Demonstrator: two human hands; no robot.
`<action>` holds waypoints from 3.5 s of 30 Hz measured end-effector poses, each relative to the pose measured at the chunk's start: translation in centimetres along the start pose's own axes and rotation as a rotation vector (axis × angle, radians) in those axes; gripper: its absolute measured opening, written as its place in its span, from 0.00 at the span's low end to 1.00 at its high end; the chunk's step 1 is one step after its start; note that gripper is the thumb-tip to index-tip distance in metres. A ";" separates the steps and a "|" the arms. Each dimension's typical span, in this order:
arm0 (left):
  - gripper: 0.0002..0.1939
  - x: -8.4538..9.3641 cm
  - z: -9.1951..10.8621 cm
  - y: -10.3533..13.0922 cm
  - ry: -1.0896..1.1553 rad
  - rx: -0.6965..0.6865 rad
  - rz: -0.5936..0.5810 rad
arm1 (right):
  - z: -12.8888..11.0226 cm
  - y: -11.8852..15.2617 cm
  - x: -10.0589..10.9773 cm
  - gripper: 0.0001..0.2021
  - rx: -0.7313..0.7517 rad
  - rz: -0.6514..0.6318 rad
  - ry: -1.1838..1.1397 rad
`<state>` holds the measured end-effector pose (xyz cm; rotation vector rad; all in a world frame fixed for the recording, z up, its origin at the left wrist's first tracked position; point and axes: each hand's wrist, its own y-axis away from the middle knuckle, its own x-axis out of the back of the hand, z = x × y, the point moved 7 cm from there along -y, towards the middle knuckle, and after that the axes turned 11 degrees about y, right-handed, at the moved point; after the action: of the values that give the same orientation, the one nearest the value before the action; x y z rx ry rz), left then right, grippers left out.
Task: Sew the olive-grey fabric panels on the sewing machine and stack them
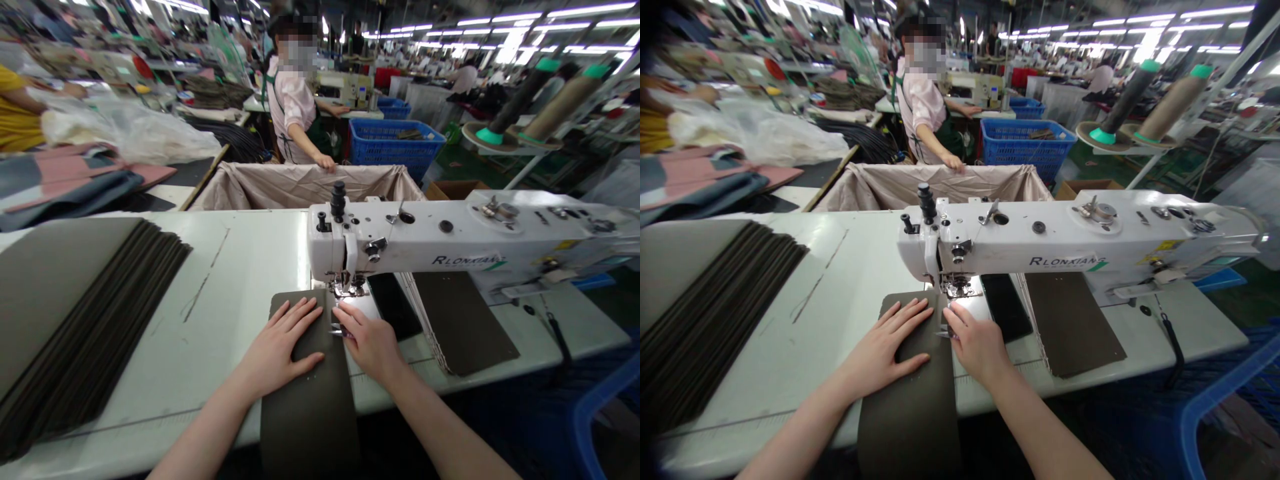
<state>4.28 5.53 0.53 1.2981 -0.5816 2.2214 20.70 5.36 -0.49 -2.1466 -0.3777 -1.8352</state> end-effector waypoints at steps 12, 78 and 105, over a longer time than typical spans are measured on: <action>0.37 0.2 -0.5 -0.1 0.028 -0.005 0.014 | 0.0 0.2 0.0 0.24 -0.005 0.000 0.018; 0.29 0.5 -0.9 0.1 0.034 0.026 0.084 | 0.0 0.2 0.0 0.27 0.006 0.049 -0.032; 0.38 -0.2 -2.2 0.5 -0.112 0.044 0.113 | -0.1 -0.1 -1.2 0.35 0.028 0.094 -0.071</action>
<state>2.58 6.36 -0.66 1.4526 -0.6656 2.2745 20.40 5.42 -1.62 -2.1764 -0.3106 -1.6973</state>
